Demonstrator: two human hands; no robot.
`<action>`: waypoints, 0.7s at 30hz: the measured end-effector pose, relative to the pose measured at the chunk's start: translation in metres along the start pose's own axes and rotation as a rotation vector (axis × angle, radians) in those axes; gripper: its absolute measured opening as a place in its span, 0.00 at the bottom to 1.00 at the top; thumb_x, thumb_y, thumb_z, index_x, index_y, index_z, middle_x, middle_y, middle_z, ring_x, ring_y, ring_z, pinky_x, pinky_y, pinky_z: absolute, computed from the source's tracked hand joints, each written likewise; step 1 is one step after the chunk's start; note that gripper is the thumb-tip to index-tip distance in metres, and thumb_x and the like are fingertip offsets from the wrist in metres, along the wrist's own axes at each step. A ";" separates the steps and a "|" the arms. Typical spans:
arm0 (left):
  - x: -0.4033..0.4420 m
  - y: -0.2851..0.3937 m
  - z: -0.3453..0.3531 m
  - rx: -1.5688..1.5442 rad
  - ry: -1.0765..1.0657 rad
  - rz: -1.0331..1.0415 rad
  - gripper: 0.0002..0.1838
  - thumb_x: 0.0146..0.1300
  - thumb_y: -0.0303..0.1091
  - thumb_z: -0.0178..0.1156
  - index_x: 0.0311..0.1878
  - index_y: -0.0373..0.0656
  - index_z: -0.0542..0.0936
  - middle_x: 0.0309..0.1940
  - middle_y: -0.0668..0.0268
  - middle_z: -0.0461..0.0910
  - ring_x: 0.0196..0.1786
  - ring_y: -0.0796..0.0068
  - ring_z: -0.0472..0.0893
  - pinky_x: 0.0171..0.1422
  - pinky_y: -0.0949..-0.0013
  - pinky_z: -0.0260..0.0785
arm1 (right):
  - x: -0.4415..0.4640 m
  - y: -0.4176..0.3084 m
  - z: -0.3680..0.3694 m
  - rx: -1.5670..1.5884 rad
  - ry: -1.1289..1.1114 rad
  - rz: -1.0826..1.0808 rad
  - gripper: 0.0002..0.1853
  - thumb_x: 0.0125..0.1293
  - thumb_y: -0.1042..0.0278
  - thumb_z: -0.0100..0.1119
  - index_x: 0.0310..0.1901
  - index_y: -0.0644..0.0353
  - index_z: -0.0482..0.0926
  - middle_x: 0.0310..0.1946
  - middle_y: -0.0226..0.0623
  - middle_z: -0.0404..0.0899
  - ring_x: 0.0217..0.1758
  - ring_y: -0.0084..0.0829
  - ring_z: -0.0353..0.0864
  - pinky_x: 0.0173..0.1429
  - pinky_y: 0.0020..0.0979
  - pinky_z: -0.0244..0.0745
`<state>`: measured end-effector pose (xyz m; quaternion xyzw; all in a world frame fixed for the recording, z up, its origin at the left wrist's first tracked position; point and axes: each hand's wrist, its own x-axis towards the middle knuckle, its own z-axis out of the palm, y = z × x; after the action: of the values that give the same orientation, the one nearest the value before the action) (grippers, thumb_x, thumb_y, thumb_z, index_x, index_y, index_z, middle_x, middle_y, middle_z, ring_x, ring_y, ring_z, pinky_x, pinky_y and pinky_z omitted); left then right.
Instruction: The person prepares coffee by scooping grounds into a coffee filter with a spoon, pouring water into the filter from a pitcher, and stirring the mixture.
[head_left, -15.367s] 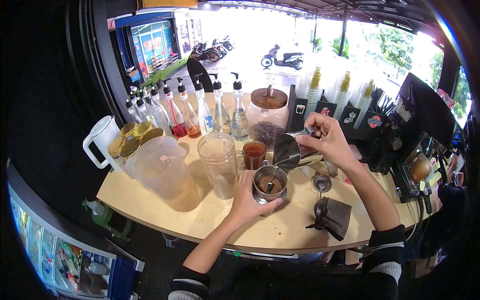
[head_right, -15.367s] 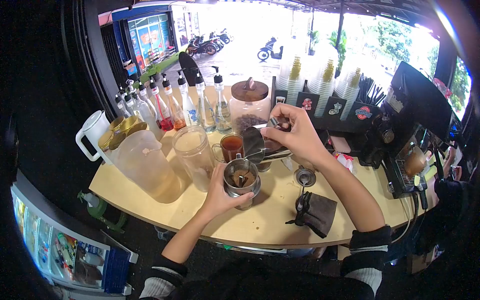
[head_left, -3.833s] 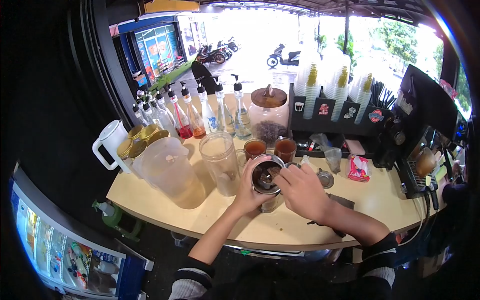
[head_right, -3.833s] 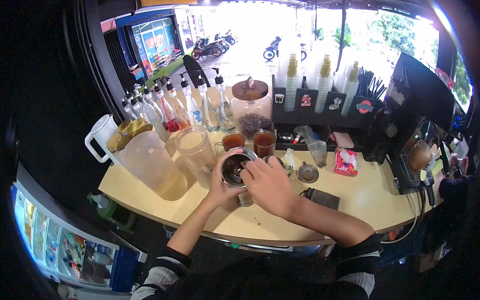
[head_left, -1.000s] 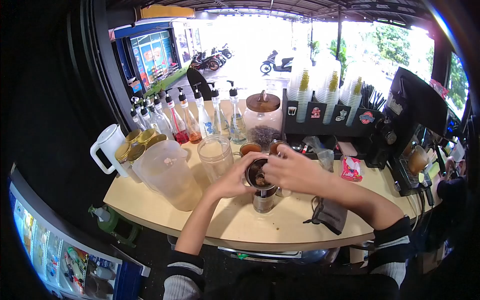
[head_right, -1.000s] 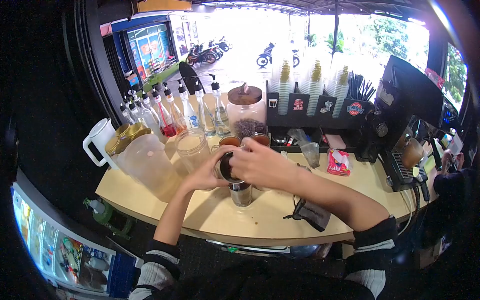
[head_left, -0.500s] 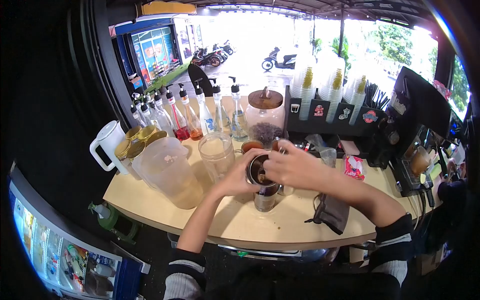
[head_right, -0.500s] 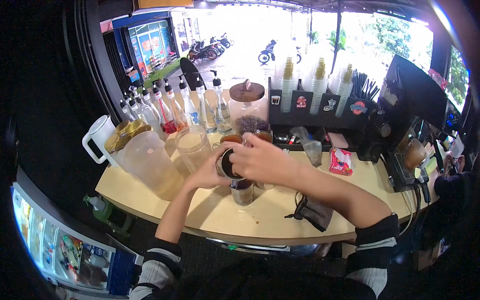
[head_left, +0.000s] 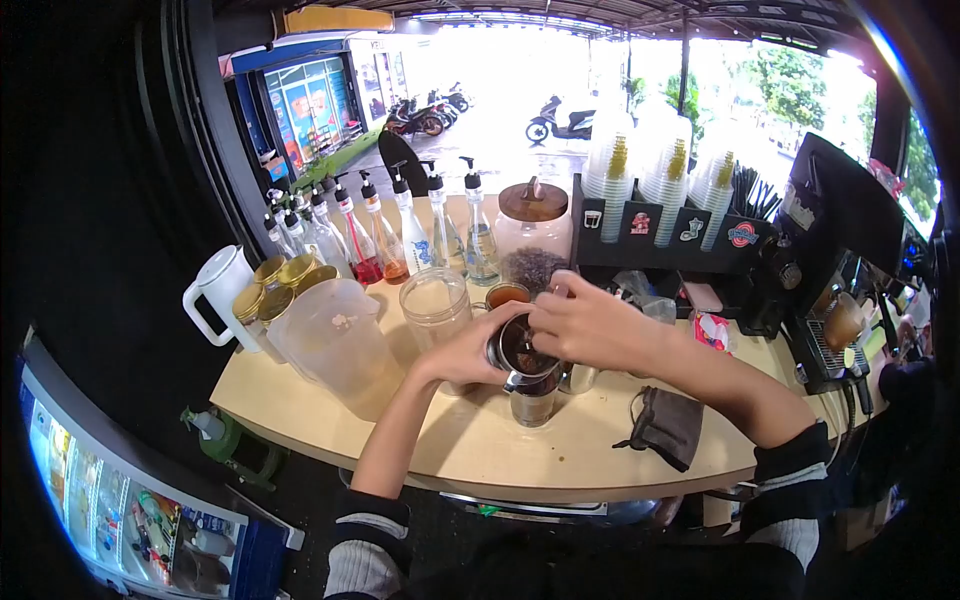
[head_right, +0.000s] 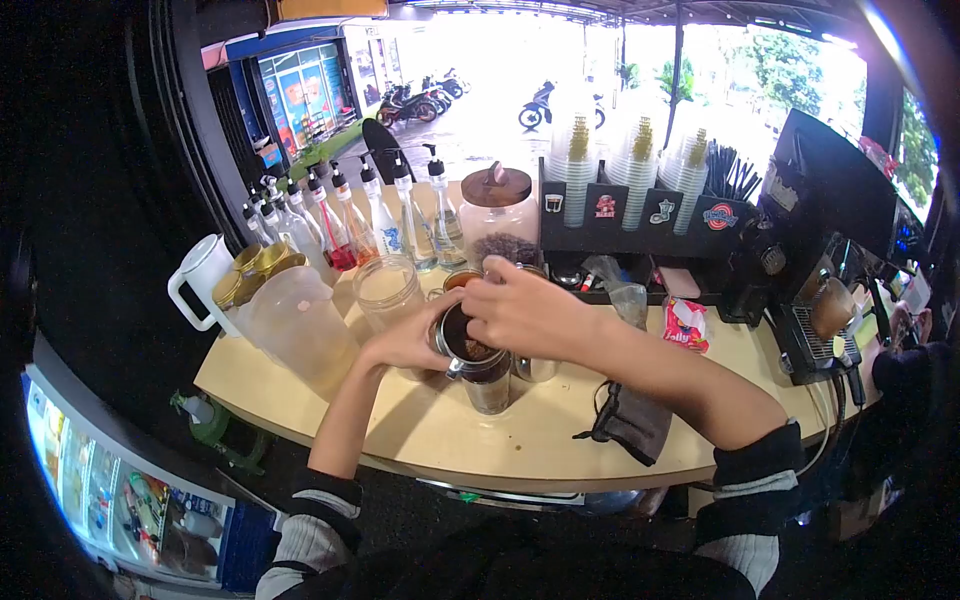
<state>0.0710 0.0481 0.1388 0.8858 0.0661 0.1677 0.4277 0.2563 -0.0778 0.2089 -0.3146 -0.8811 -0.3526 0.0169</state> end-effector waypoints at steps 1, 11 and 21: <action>0.000 -0.004 0.002 0.013 0.035 0.058 0.52 0.36 0.36 0.74 0.68 0.40 0.60 0.64 0.57 0.66 0.67 0.64 0.67 0.73 0.63 0.55 | -0.001 0.002 0.001 -0.033 0.048 0.028 0.03 0.53 0.66 0.57 0.27 0.51 0.79 0.38 0.26 0.77 0.51 0.26 0.72 0.59 0.36 0.61; 0.000 -0.022 0.021 -0.305 0.201 0.110 0.49 0.38 0.31 0.75 0.67 0.41 0.62 0.62 0.61 0.67 0.65 0.70 0.68 0.71 0.65 0.59 | -0.014 -0.018 0.011 0.144 0.160 0.194 0.04 0.53 0.68 0.57 0.32 0.53 0.76 0.32 0.27 0.71 0.41 0.25 0.73 0.47 0.30 0.63; 0.009 -0.007 0.061 -0.058 0.647 0.207 0.45 0.32 0.29 0.76 0.58 0.41 0.64 0.54 0.59 0.69 0.59 0.64 0.71 0.66 0.63 0.63 | -0.018 -0.055 0.012 0.210 0.122 0.549 0.17 0.43 0.71 0.64 0.37 0.58 0.74 0.34 0.33 0.70 0.36 0.31 0.74 0.34 0.32 0.67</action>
<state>0.1009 0.0094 0.1003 0.7762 0.1031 0.4844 0.3902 0.2415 -0.1102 0.1620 -0.5159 -0.7921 -0.2599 0.1971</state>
